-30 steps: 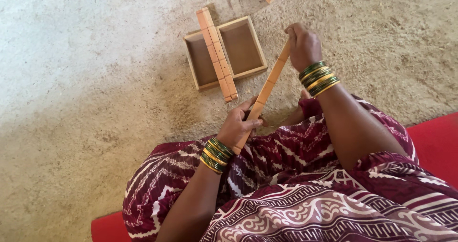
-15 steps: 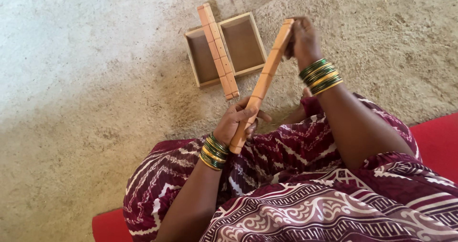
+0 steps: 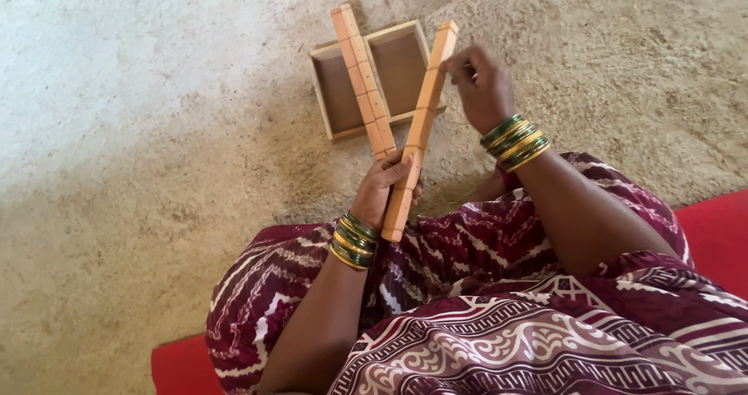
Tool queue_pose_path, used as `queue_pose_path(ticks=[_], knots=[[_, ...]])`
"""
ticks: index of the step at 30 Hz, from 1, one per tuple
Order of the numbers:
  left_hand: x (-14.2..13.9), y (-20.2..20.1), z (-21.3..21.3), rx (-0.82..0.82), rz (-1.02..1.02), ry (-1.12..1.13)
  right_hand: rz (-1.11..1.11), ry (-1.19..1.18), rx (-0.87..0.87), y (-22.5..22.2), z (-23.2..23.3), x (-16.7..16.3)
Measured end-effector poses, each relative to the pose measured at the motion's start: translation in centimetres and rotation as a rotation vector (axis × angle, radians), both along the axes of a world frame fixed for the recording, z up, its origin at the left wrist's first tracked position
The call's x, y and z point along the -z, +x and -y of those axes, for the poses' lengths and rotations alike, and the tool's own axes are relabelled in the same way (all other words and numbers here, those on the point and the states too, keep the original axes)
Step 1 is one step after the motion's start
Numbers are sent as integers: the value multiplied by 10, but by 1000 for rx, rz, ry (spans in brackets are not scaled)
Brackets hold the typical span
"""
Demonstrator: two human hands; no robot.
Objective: The person sits on the floor and fits small wooden dowel pieces into the slots of a long wooden slat, pressing each one in by hand, then sets the slat aside with others. They then pick up a small wooden box and run a hand around its inside.
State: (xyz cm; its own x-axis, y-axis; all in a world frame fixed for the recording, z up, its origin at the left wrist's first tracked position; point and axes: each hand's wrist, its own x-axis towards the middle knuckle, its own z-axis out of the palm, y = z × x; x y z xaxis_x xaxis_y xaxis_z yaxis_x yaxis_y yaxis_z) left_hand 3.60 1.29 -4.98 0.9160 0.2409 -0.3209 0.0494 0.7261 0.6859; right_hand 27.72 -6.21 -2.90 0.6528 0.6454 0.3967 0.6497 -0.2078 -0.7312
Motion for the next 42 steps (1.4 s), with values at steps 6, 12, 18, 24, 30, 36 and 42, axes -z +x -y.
queue_pose_path(ticks=[6, 12, 18, 24, 30, 36, 42], knots=[[7, 0, -11, -114, 7, -16, 281, 68, -263, -62, -1, -9], [1, -11, -30, -278, 16, -8, 320, -49, -442, -140, 17, -28], [2, -16, -33, -550, 73, 12, 420, 3, -660, -172, 40, -51], [3, -12, -35, -623, 165, -215, 62, -166, -565, -176, 33, -42], [12, -4, -19, -633, 228, -99, -233, -75, -442, -179, 32, -36], [27, 1, -6, -609, 199, -187, -167, -152, -440, -180, 33, -32], [29, 0, 2, -517, 149, -208, -60, -165, -379, -179, 38, -4]])
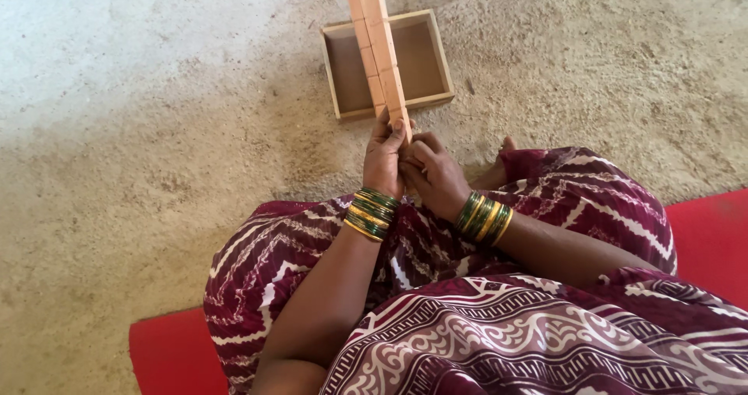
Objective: The person sits on the floor and fits small wooden dowel pieces into the slots of a long wooden slat, pressing each one in by hand, then sets the slat aside with others. They then pick up a small wooden box and run a hand around its inside.
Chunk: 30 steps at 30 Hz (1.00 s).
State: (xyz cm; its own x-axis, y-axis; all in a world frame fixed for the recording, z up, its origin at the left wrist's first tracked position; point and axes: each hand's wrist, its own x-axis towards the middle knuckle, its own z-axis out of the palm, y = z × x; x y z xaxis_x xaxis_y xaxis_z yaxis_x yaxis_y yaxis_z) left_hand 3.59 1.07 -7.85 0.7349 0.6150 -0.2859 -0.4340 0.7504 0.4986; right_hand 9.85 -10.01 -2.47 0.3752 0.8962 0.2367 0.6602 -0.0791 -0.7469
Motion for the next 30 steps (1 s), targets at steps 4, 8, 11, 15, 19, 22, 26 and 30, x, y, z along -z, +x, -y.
queue_pose_path(ticks=[4, 8, 11, 15, 19, 22, 26, 30], knots=[[-12, 1, 5, 55, -84, 131, 3, 0, 48, 11, -3, 30], [-22, -2, 8, 159, -288, 48, 208, -107, 302, 54, -12, 48], [-22, -5, 8, 109, -332, 2, 277, -109, 450, 113, -10, 42], [-15, -6, 4, 84, -330, -62, 438, -201, 533, 176, 17, 21], [-11, -3, 4, 133, -353, -32, 352, -434, 718, 205, 31, 12], [-9, -4, 5, 173, -350, -2, 394, -447, 728, 215, 33, 17], [-6, -6, 4, 178, -380, 3, 356, -479, 703, 223, 36, 33], [-3, -3, 5, 197, -367, 9, 329, -654, 727, 234, 40, 48]])
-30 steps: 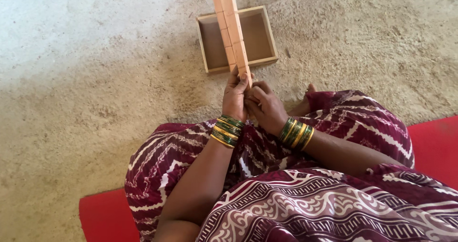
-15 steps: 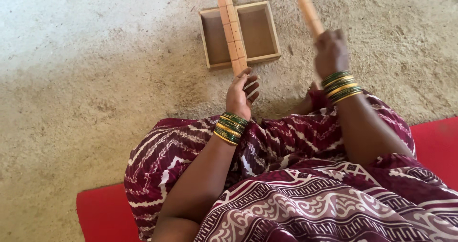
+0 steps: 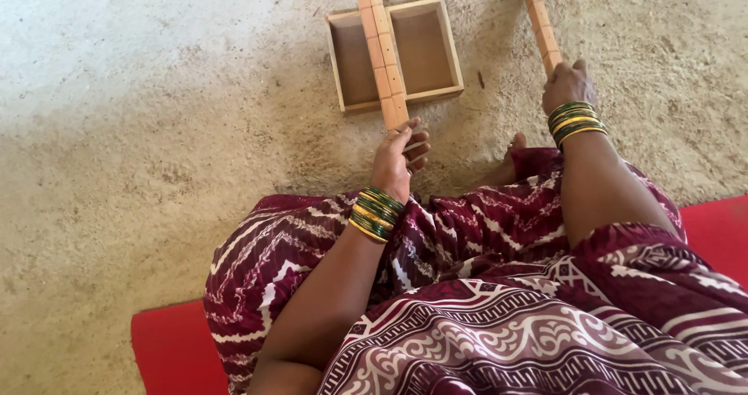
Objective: The person sits on the floor and fits small wooden dowel pieces into the slots of a long wooden slat, pressing each one in by hand, then sets the slat aside with others. They then pick up a small wooden box and run a hand around its inside.
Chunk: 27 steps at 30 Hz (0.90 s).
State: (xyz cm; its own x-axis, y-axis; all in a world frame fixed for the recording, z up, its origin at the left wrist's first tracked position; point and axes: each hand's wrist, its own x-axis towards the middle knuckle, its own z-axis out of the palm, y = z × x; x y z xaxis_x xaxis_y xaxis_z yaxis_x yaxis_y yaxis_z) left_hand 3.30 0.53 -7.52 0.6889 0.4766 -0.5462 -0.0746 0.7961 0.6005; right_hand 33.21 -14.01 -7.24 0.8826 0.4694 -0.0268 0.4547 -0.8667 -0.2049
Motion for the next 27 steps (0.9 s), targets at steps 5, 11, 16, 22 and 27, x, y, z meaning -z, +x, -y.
queue_pose_path(ticks=[5, 11, 16, 22, 27], knots=[[6, 3, 2, 27, 21, 43, -42, -206, -53, 9, -2, 4], [23, 12, 3, 21, -78, 165, 201, -40, -175, -29, -49, 0], [34, 17, -6, -209, -207, 348, -36, 275, -495, -117, -109, 2], [31, 15, -7, -142, -183, 149, -224, 328, -314, -173, -145, -11], [29, 20, -5, -140, -132, 152, -471, 378, -218, -183, -142, -1]])
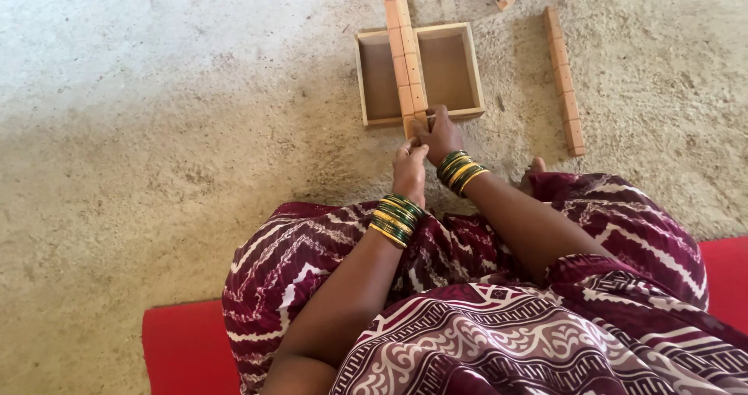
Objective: The person sits on the floor and fits small wooden dowel pieces into the slots of a long wooden slat, pressing each one in by hand, then sets the slat aside with others. They then pick up a small wooden box and run a hand around its inside.
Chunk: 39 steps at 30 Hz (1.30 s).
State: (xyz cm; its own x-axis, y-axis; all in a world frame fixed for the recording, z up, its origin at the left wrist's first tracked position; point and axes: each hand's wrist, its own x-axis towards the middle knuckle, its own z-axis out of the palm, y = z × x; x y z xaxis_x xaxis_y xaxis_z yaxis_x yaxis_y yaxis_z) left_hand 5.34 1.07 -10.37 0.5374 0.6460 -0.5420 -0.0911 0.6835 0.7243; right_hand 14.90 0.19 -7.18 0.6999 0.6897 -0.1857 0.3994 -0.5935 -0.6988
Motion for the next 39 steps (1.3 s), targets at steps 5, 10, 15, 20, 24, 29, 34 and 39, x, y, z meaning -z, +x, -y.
queue_pose_path(ticks=[5, 10, 15, 20, 24, 29, 34, 39], knots=[[-2, 1, 2, 6, 3, -4, -51, 187, 59, 1, 3, 21], [-4, 0, -5, -36, -139, 44, -385, 146, 155, 14, 6, 13], [8, -1, -17, -47, 51, 87, -585, 52, 34, 8, 50, -34], [19, -5, -12, 141, 312, 17, -892, 34, 93, -30, 103, -47], [4, -9, -10, 125, 296, -168, -382, 109, -161, -31, 113, -36], [-13, -19, -7, 276, 165, 37, 635, 473, -339, -6, 110, -48], [-2, -9, -7, 294, 501, -190, 733, 307, -674, -13, 98, -70], [-4, -16, -16, 534, 241, 1098, 514, 413, -793, -5, 98, -73]])
